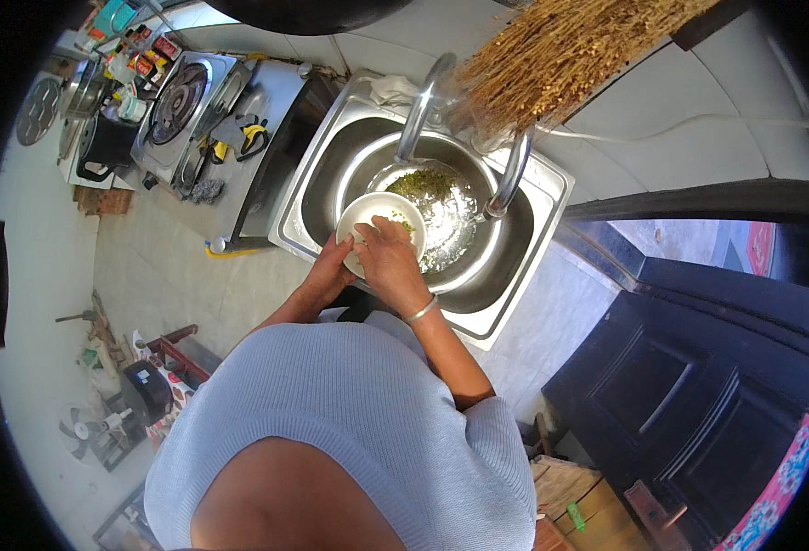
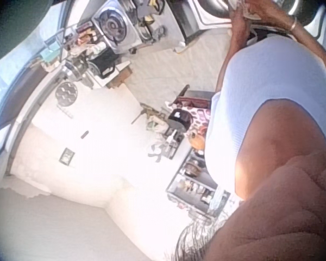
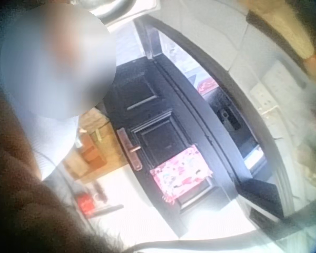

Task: The person washes green vegetables in a kitchen sink. They use a metal bowl to hold the vegetables and water, then transfer the washed vegetables into a white bowl. The person rinses the vegetables under running water and uses their hands to agitate them.

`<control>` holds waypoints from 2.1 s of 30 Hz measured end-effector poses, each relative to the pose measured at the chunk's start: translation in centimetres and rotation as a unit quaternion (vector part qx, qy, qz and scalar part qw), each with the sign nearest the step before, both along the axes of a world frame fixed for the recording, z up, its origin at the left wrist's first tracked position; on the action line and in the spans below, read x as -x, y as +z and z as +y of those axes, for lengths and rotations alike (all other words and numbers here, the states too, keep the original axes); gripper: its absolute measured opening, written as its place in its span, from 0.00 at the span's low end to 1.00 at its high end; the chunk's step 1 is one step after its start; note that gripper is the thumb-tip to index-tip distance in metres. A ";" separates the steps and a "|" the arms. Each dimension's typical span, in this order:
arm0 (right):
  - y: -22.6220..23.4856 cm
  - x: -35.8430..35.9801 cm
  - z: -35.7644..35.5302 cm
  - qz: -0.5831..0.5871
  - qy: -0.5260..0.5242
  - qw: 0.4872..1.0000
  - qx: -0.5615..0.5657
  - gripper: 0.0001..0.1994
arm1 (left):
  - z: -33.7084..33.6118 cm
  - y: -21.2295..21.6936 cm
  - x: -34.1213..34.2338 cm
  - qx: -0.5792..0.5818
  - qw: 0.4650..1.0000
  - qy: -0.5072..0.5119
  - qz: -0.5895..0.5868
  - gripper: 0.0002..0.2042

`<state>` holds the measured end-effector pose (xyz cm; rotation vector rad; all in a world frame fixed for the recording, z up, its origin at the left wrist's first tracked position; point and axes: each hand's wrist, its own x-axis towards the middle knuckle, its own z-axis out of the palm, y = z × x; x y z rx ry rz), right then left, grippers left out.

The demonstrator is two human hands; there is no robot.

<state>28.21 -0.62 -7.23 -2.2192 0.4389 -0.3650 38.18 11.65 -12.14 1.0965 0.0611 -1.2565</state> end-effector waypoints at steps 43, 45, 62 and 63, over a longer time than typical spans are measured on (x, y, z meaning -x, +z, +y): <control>-20.5 -7.6 -6.8 0.219 -0.108 0.942 0.231 0.22 | 3.8 2.0 -7.0 0.041 0.985 0.166 0.015 0.32; -20.6 -7.2 -4.7 0.233 -0.032 0.949 0.210 0.21 | 4.6 1.4 -6.9 0.026 0.987 0.160 0.016 0.31; -22.1 0.1 -4.2 0.240 -0.107 0.753 -0.604 0.09 | 5.5 -0.3 -5.1 -0.026 0.993 0.111 0.007 0.27; -21.8 0.5 -4.5 0.193 -0.138 0.697 -0.677 0.08 | 5.3 -0.4 -5.1 -0.028 0.994 0.105 0.001 0.26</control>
